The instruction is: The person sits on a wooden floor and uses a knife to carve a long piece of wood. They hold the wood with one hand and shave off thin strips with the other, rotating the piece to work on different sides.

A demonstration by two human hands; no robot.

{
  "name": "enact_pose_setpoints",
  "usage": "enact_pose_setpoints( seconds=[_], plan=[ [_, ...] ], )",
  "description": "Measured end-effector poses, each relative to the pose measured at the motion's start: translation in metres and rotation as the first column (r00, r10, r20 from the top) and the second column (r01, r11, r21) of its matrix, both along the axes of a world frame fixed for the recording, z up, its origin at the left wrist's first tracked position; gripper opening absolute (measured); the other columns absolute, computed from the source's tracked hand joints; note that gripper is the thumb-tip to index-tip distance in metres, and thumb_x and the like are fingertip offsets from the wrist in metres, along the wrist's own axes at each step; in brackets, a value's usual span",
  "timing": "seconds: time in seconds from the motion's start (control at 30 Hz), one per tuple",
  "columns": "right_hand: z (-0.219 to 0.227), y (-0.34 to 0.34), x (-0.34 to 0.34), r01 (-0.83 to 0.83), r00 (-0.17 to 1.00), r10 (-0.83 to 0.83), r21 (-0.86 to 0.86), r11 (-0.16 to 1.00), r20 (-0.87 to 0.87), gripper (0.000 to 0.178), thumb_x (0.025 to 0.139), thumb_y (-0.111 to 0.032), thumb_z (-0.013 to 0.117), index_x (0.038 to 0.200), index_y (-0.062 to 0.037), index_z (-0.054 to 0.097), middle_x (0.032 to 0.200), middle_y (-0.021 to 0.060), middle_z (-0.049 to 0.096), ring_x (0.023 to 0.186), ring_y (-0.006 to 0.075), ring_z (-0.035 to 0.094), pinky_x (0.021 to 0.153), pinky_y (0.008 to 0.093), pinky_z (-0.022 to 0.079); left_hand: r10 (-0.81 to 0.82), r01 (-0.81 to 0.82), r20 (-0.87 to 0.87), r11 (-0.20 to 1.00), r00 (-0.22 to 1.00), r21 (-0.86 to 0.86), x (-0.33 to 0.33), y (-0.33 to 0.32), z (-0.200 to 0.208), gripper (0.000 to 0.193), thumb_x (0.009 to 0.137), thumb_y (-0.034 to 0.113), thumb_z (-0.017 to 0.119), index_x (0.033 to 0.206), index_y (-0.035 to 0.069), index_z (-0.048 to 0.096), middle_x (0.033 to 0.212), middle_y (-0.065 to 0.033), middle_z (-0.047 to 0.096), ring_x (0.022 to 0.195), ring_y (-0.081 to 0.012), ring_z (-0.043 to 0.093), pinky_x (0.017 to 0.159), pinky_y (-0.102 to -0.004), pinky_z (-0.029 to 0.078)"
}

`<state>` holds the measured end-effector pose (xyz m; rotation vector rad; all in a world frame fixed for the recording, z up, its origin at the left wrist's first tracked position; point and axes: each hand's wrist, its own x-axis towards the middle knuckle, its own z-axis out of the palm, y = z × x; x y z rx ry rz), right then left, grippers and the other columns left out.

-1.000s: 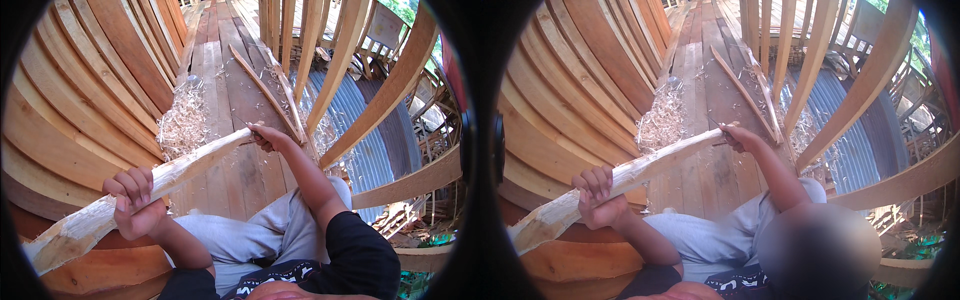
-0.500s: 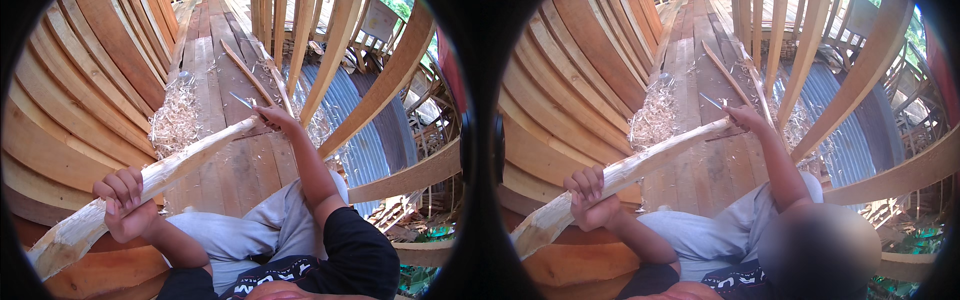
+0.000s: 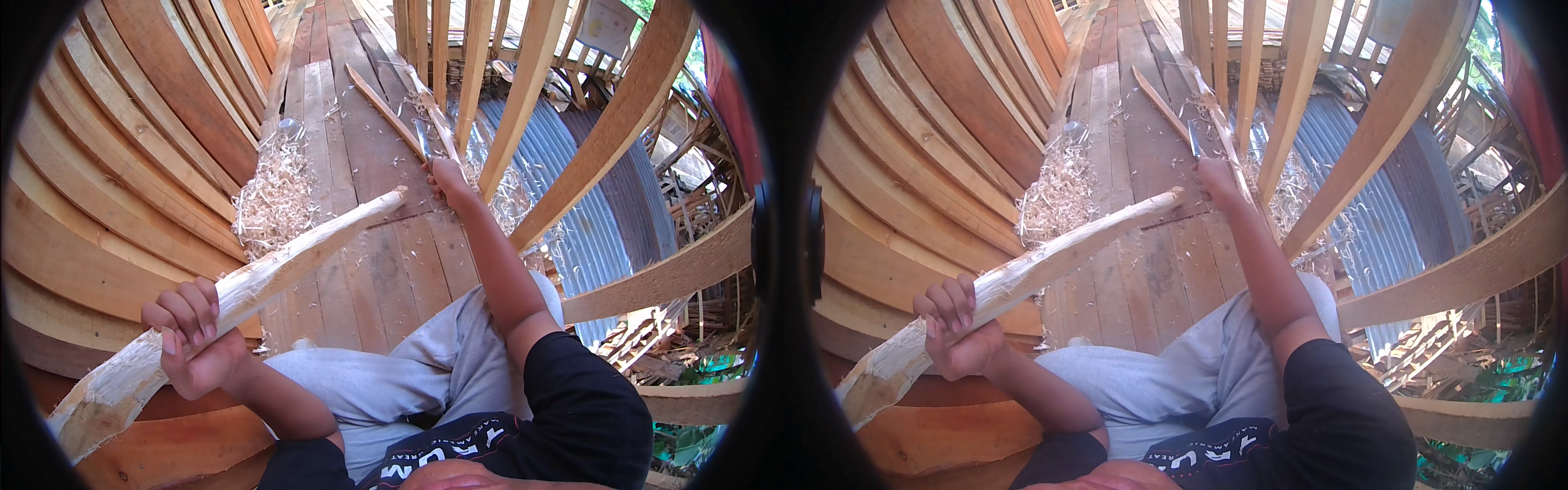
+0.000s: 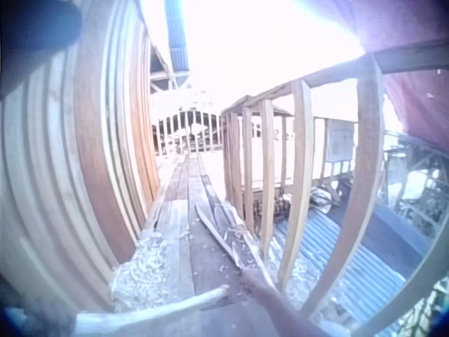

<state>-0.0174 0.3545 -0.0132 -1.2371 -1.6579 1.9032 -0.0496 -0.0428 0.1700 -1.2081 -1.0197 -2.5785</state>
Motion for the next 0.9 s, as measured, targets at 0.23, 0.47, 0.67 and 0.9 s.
enact_pose_setpoints(
  seconds=[0.23, 0.47, 0.67, 0.9],
  plan=[
    [-0.023, 0.013, 0.005, -0.242, 0.941, 0.159, 0.271, 0.932, 0.298, 0.025, 0.079, -0.011, 0.051, 0.098, 0.0053, 0.055, 0.070, 0.0103, 0.058, 0.047, 0.0192, 0.055, 0.040, 0.0358, 0.040, 0.028, -0.028, -0.021, 1.000, 0.999, 0.001, -0.002, 0.001, -0.001, 0.027, 0.082, 0.023, 0.053, 0.070, 0.015, 0.031, 0.059, 0.0020, 0.030, 0.053, -0.0086, 0.029, 0.058, -0.0270, 0.029],
    [-0.073, 0.025, 0.023, -0.326, 0.855, -0.006, 0.546, 0.772, 0.518, 0.027, 0.074, -0.005, 0.058, 0.095, 0.0124, 0.061, 0.083, 0.0272, 0.066, 0.072, 0.0331, 0.068, 0.059, 0.0409, 0.054, 0.011, -0.011, -0.017, 1.000, 1.000, 0.019, -0.002, 0.001, -0.002, 0.025, 0.082, 0.022, 0.052, 0.070, 0.015, 0.031, 0.059, 0.0020, 0.030, 0.053, -0.0086, 0.029, 0.059, -0.0266, 0.028],
    [-0.096, 0.022, 0.015, -0.431, 0.760, 0.028, 0.470, 0.770, 0.650, 0.028, 0.077, -0.008, 0.062, 0.100, 0.0073, 0.065, 0.104, 0.0286, 0.065, 0.100, 0.0396, 0.064, 0.087, 0.0429, 0.052, 0.014, -0.014, -0.014, 1.000, 1.000, 0.004, -0.002, 0.000, -0.002, 0.026, 0.082, 0.021, 0.052, 0.070, 0.015, 0.030, 0.059, 0.0022, 0.029, 0.053, -0.0086, 0.028, 0.059, -0.0272, 0.027],
    [-0.091, 0.027, 0.017, -0.318, 0.803, -0.138, 0.612, 0.724, 0.580, 0.026, 0.075, -0.017, 0.065, 0.095, -0.0018, 0.069, 0.098, 0.0223, 0.068, 0.093, 0.0363, 0.066, 0.083, 0.0427, 0.053, -0.020, 0.020, -0.009, 0.999, 1.000, 0.026, -0.004, 0.001, -0.003, 0.027, 0.080, 0.021, 0.054, 0.070, 0.015, 0.030, 0.059, 0.0020, 0.030, 0.052, -0.0085, 0.028, 0.059, -0.0263, 0.026]
  ],
)
